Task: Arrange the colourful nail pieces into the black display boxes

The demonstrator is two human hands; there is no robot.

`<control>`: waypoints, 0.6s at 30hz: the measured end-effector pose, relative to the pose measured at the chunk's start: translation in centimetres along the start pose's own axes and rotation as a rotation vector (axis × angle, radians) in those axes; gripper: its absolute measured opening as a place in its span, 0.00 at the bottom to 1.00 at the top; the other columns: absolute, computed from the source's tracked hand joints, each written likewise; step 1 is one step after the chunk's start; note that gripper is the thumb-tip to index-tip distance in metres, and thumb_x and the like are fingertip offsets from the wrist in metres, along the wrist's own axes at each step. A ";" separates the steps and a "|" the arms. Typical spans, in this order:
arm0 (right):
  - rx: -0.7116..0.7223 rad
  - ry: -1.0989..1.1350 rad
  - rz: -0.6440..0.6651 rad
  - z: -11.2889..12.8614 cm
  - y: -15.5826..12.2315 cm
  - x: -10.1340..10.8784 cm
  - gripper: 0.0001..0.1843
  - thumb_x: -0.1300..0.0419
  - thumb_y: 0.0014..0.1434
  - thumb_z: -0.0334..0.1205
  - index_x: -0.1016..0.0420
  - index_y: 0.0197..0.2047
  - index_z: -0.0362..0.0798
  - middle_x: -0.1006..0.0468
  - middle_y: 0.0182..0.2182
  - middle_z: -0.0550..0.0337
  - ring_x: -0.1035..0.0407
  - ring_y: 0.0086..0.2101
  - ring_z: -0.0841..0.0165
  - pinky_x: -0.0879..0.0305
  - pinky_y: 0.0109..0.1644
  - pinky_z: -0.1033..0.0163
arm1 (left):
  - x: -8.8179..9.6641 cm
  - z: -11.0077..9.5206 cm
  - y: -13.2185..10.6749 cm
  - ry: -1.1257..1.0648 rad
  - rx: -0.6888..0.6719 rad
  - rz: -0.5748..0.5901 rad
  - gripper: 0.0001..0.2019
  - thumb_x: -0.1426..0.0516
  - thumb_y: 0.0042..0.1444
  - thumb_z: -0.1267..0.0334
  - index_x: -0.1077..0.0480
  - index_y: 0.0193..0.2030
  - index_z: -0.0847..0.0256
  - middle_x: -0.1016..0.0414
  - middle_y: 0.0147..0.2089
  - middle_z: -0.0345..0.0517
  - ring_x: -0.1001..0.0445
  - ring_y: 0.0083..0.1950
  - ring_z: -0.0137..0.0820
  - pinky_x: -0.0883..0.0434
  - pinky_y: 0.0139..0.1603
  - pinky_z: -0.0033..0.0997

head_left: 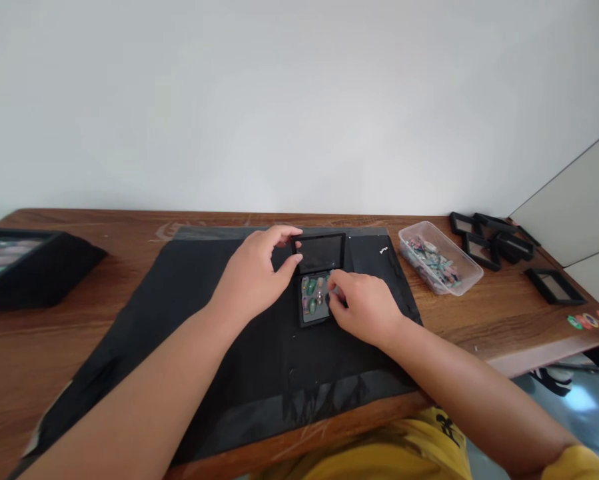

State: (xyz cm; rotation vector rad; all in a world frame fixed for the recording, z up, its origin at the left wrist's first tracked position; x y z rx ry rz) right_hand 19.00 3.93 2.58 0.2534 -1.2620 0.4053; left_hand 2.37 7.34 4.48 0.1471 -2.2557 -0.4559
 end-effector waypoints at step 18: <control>0.112 -0.046 -0.003 1.6 -0.4 -0.2 0.15 0.40 0.71 0.48 0.17 0.51 0.49 0.17 0.43 0.53 0.22 0.44 0.58 0.34 0.43 0.58 | -0.1 0.0 -0.1 0.021 0.015 0.008 0.19 0.43 0.60 0.58 0.25 0.57 0.55 0.17 0.50 0.49 0.21 0.54 0.44 0.24 0.59 0.46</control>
Point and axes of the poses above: each hand's wrist, its own y-axis towards the middle knuckle, its own x-axis out of the back of the hand, z = x × y, the point moved 8 cm from there along y, towards the middle knuckle
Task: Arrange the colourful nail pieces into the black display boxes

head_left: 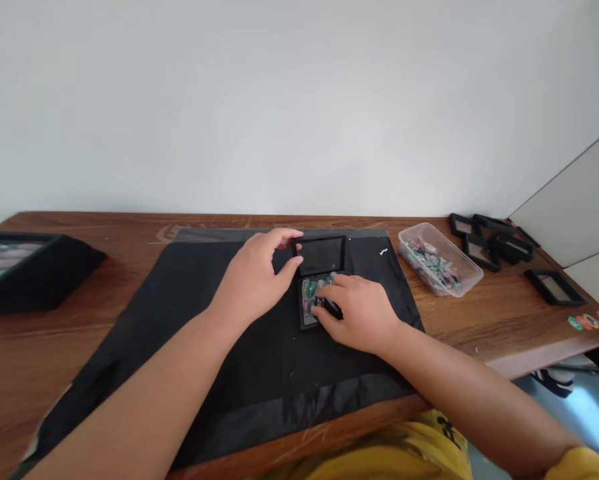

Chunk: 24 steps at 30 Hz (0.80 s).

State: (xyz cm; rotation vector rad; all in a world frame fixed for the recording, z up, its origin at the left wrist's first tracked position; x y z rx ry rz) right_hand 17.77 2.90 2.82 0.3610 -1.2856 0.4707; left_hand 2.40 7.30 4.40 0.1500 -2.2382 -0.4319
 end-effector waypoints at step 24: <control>0.072 0.148 -0.010 -2.2 -1.0 2.4 0.06 0.37 0.62 0.31 0.19 0.41 0.48 0.20 0.34 0.60 0.29 0.35 0.68 0.42 0.40 0.64 | 0.1 -0.2 0.0 -0.007 -0.008 0.015 0.17 0.44 0.61 0.59 0.26 0.56 0.55 0.17 0.50 0.50 0.21 0.54 0.46 0.24 0.60 0.49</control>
Point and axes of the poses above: each hand's wrist, its own y-axis towards the middle knuckle, its own x-axis out of the back of the hand, z = x × y, the point moved 8 cm from there along y, towards the middle knuckle
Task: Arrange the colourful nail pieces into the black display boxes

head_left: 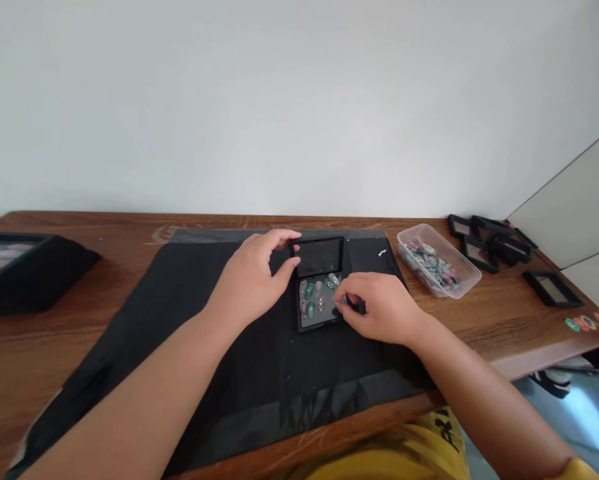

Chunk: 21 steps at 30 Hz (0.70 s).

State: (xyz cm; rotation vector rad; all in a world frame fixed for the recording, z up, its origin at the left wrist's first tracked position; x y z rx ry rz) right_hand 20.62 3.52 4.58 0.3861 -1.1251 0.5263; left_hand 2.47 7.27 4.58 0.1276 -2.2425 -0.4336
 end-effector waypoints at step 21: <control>-0.054 -0.029 0.057 -1.2 0.3 -0.8 0.07 0.36 0.66 0.34 0.19 0.47 0.47 0.18 0.37 0.59 0.28 0.40 0.65 0.41 0.44 0.62 | 0.0 0.0 0.0 -0.005 0.001 0.004 0.18 0.44 0.60 0.58 0.26 0.56 0.54 0.17 0.50 0.51 0.21 0.53 0.46 0.23 0.58 0.49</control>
Point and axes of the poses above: each hand's wrist, its own y-axis towards the middle knuckle, its own x-axis out of the back of the hand, z = x × y, the point moved 8 cm from there along y, towards the middle knuckle
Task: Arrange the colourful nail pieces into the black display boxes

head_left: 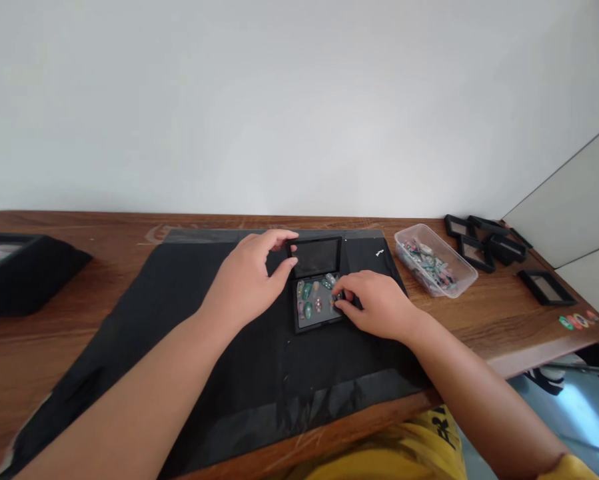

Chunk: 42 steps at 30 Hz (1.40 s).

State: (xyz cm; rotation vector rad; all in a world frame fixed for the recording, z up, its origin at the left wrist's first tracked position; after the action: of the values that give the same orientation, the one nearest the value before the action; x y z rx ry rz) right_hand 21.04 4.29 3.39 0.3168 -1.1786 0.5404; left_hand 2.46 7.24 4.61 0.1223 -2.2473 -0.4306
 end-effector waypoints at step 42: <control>-0.058 -0.110 -0.056 -1.1 1.2 -0.4 0.19 0.47 0.75 0.32 0.20 0.61 0.48 0.17 0.49 0.51 0.26 0.51 0.59 0.34 0.56 0.57 | -0.1 0.4 0.0 0.002 0.024 0.033 0.17 0.43 0.59 0.56 0.25 0.53 0.54 0.17 0.50 0.52 0.21 0.55 0.48 0.23 0.57 0.52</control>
State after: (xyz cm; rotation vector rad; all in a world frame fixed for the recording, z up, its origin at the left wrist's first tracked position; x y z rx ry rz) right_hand 21.13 5.74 2.57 0.3316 -1.2855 0.4437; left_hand 2.23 7.42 4.32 0.0976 -2.2499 -0.3862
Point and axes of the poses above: each hand's wrist, its own y-axis towards the middle knuckle, its own x-axis out of the back of the hand, z = x × y, the point moved 8 cm from there along y, towards the middle knuckle
